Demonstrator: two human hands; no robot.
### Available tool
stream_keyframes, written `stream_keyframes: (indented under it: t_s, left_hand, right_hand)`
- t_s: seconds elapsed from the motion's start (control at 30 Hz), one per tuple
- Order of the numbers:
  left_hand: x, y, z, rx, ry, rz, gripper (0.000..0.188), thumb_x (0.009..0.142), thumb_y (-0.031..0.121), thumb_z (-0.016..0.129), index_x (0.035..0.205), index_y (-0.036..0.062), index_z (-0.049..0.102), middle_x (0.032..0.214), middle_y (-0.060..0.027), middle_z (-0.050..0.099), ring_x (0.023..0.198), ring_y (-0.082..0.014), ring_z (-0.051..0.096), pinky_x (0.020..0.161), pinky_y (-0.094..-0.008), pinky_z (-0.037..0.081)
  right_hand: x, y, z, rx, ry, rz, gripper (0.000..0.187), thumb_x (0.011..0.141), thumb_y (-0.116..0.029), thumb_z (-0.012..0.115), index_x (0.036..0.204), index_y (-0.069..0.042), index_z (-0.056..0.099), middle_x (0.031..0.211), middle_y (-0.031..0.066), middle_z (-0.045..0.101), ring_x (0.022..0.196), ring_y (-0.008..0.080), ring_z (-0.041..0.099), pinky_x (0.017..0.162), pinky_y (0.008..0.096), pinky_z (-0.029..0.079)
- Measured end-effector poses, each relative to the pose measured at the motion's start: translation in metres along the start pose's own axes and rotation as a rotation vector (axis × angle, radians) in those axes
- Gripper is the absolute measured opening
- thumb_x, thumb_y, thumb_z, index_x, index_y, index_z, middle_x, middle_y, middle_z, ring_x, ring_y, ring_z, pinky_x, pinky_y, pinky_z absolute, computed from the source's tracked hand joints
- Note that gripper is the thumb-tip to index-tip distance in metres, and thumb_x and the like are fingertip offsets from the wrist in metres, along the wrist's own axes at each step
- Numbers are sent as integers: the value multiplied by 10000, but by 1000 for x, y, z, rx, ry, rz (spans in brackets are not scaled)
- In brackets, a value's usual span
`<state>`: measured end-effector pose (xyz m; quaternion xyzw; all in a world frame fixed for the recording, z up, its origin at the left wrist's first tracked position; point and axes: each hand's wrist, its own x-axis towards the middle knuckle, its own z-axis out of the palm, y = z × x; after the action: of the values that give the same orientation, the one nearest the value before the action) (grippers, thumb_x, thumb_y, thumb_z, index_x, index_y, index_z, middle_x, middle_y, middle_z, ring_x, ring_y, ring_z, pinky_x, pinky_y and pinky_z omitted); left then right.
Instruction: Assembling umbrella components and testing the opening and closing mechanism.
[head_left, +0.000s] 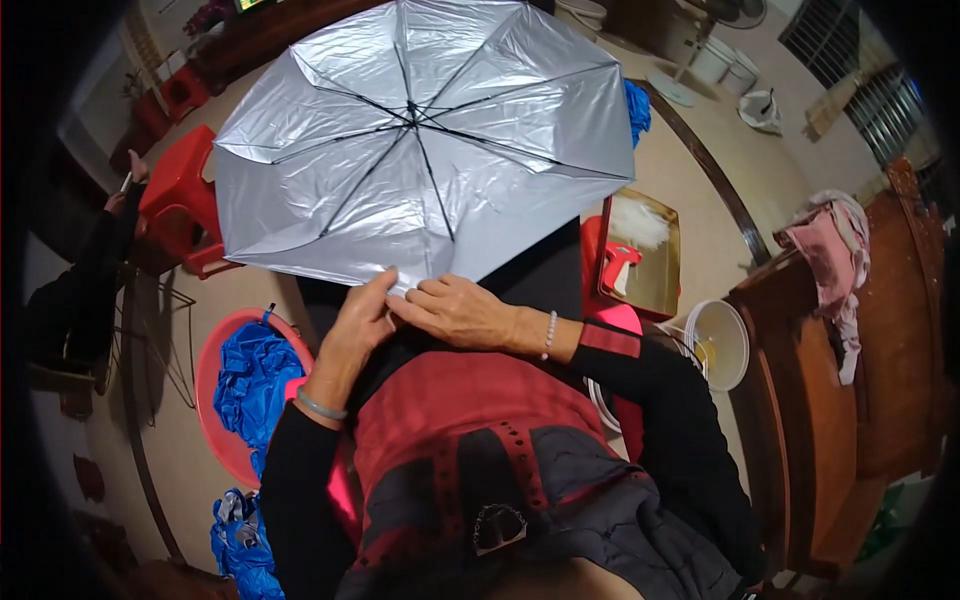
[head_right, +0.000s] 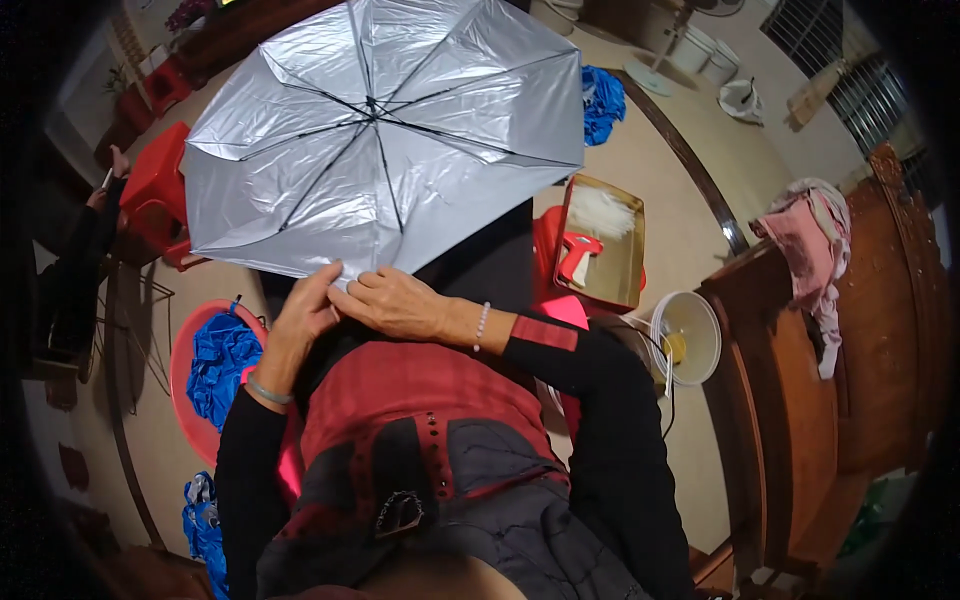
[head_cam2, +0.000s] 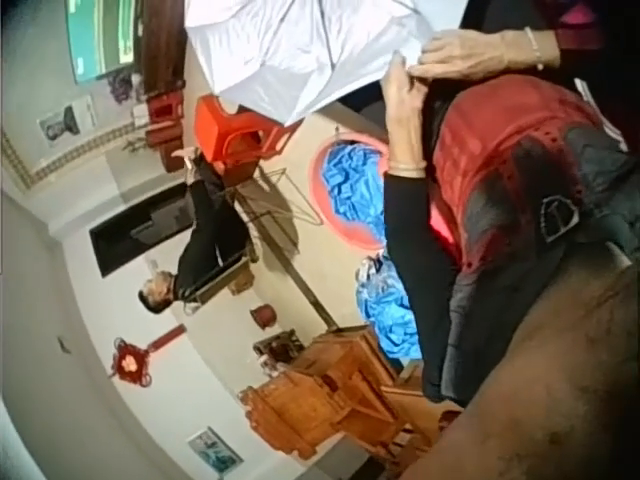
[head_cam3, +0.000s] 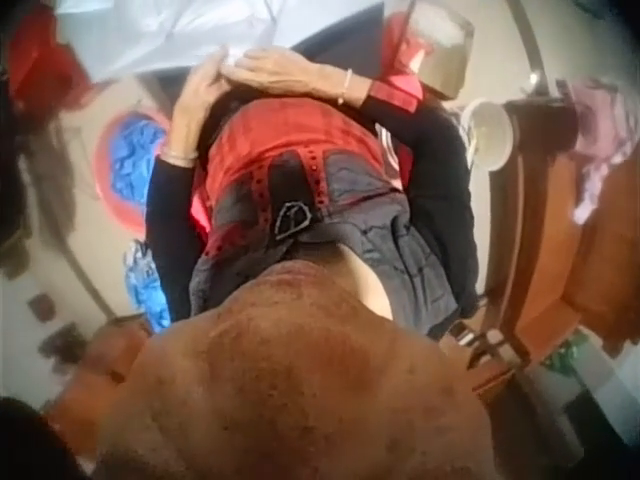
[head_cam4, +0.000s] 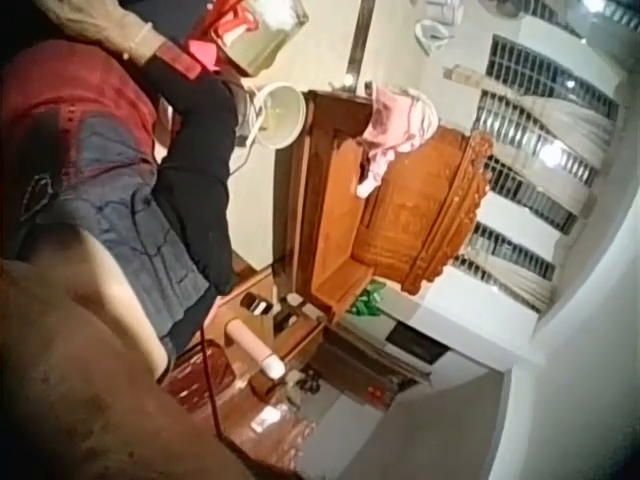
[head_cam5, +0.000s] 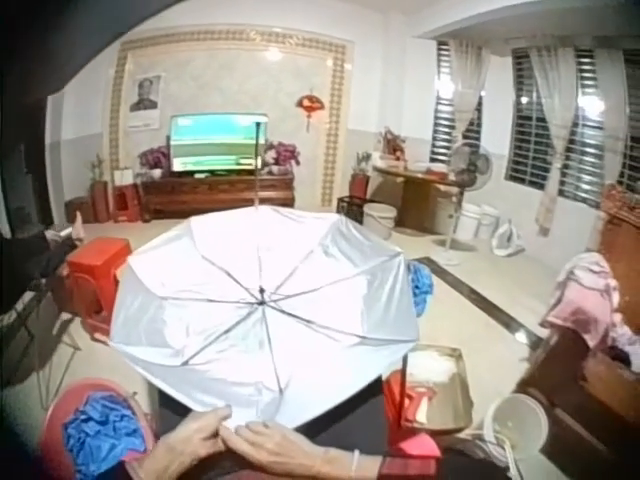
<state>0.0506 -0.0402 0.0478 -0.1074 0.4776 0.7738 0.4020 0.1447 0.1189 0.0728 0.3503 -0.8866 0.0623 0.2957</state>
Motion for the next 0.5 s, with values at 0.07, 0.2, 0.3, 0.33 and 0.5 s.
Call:
stream_keyframes:
  t_s: [0.07, 0.2, 0.3, 0.33, 0.5]
  left_hand:
    - [-1, 4, 8, -23, 24, 10, 199, 877, 164, 516, 1015, 21, 500, 926, -104, 577, 834, -239, 578, 703, -382, 512]
    - [5, 12, 5, -133, 103, 62, 286, 891, 128, 448, 1152, 11, 454, 1091, -144, 548, 997, -308, 554, 844, -498, 468]
    - [11, 25, -5, -271, 178, 130, 313, 895, 133, 445, 1180, 4, 443, 1159, -171, 524, 1051, -323, 533, 886, -521, 443]
    - [13, 30, -9, -282, 214, 161, 320, 895, 136, 449, 1186, 2, 440, 1164, -173, 522, 1049, -326, 534, 886, -522, 442]
    - [13, 51, -33, -262, 270, 310, 352, 885, 144, 475, 1203, -2, 435, 1184, -163, 515, 1071, -333, 516, 912, -512, 426]
  right_hand:
    - [-4, 1, 3, -12, -5, 33, 306, 757, -184, 522, 1021, -29, 503, 754, 17, 492, 688, 146, 515, 559, 277, 396]
    - [-12, 11, 6, -20, -71, 65, 170, 753, -192, 527, 867, -66, 516, 727, 20, 528, 658, 166, 539, 531, 295, 403]
    - [-23, 25, -4, -40, -309, 244, 174, 779, -173, 493, 918, -68, 495, 781, 48, 545, 744, 206, 557, 604, 347, 422]
    - [-29, 32, -12, -107, -335, 277, 168, 780, -169, 493, 919, -74, 501, 800, 58, 559, 764, 220, 562, 616, 368, 425]
    - [-61, 67, -83, -386, -639, 605, 197, 775, -163, 516, 959, -96, 542, 923, 87, 578, 901, 268, 554, 786, 429, 398]
